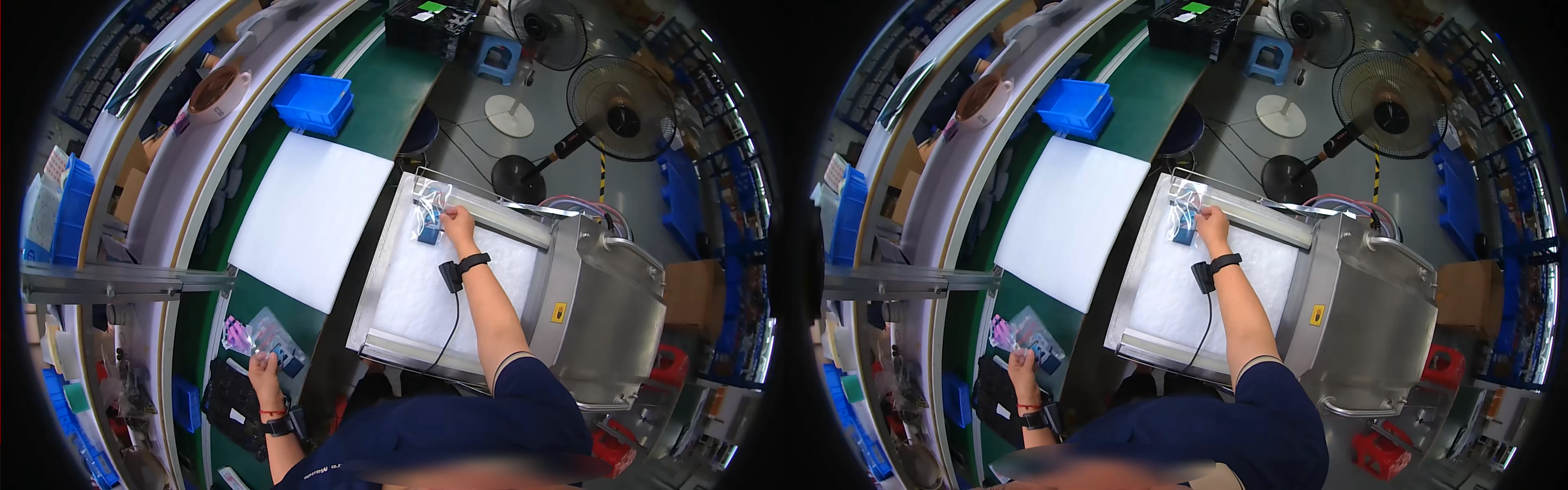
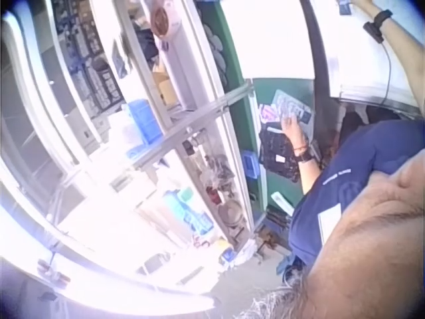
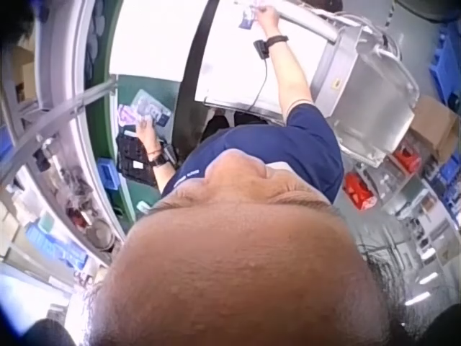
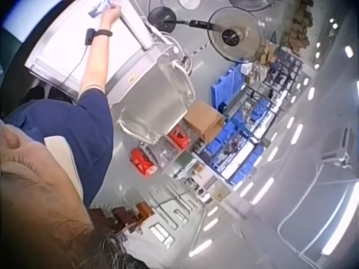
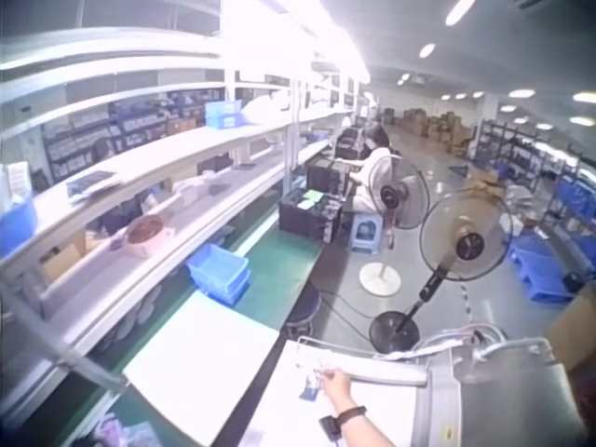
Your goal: Packaging, vacuum sealing, and organizing electronic components at a manufacturing workstation.
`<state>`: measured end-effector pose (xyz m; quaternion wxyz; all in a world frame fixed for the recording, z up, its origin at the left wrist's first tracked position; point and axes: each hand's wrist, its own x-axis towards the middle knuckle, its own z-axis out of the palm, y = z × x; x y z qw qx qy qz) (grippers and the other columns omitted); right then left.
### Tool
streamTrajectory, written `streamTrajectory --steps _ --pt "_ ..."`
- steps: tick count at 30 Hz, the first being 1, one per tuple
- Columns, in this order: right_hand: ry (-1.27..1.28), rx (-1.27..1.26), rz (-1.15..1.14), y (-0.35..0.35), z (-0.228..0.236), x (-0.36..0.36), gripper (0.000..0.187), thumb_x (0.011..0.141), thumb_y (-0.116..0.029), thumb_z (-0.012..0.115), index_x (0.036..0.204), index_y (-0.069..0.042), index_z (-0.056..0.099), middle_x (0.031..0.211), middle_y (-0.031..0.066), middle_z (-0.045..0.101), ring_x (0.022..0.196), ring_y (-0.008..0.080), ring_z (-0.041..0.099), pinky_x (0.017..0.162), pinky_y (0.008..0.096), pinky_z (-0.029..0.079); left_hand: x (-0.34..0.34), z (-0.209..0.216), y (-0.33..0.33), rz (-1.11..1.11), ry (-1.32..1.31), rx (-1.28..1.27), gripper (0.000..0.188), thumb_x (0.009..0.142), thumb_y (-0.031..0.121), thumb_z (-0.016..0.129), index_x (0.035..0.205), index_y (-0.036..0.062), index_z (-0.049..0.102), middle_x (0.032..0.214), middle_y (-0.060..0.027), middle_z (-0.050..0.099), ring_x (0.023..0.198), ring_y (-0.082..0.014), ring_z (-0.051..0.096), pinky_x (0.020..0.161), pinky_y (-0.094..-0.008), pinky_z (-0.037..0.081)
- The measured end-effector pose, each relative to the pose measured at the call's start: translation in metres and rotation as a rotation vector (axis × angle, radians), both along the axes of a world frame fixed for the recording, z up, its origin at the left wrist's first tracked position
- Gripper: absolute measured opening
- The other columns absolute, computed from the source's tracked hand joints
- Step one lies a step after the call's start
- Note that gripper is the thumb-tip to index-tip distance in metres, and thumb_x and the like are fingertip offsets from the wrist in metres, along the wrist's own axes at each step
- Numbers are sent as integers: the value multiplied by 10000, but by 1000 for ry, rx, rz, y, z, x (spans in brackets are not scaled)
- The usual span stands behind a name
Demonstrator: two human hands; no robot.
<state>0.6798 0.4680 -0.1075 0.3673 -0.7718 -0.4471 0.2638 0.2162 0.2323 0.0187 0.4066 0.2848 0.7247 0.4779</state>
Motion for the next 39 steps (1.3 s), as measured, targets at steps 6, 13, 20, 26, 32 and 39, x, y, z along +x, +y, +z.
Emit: streamTrajectory --steps 6,13,20,26,32,39 --pt "-204 212 -176 -22 27 3 317 693 -141 718 936 8 578 766 96 611 701 192 596 644 308 478 111 26 80 -329 -234 54 118 816 50 606 905 52 529 780 2 542 708 -89 535 615 -224 427" --pt "1003 -52 474 -92 96 -33 194 797 -109 639 955 -5 593 835 23 608 707 76 547 642 204 437 253 -21 156 -668 -412 -26 179 810 85 627 942 22 525 790 -38 586 664 -97 549 575 -237 442" --pt "828 103 108 -85 49 28 164 786 -81 630 933 -10 607 798 24 619 671 64 545 593 215 436 266 -42 153 -664 -157 -15 304 811 69 612 1093 -6 526 997 -104 586 943 -163 551 847 -266 439" --pt "453 83 -12 -54 8 57 139 756 -57 650 863 28 621 743 50 628 656 87 553 564 249 437 146 -60 100 -475 147 0 260 767 85 653 994 -15 575 957 -105 615 871 -175 587 791 -283 462" --pt "-31 -163 -66 -43 -21 72 309 642 -210 747 788 22 605 753 173 608 717 305 584 647 384 451 27 -69 28 -247 892 -167 365 695 190 691 988 6 577 984 -180 581 942 -332 542 841 -399 429" --pt "-602 0 -135 -60 38 47 637 658 -324 749 1087 37 448 1024 196 513 958 348 494 845 433 402 18 -67 10 148 827 -747 868 578 459 750 1246 32 396 1167 -217 478 1111 -352 445 935 -425 371"
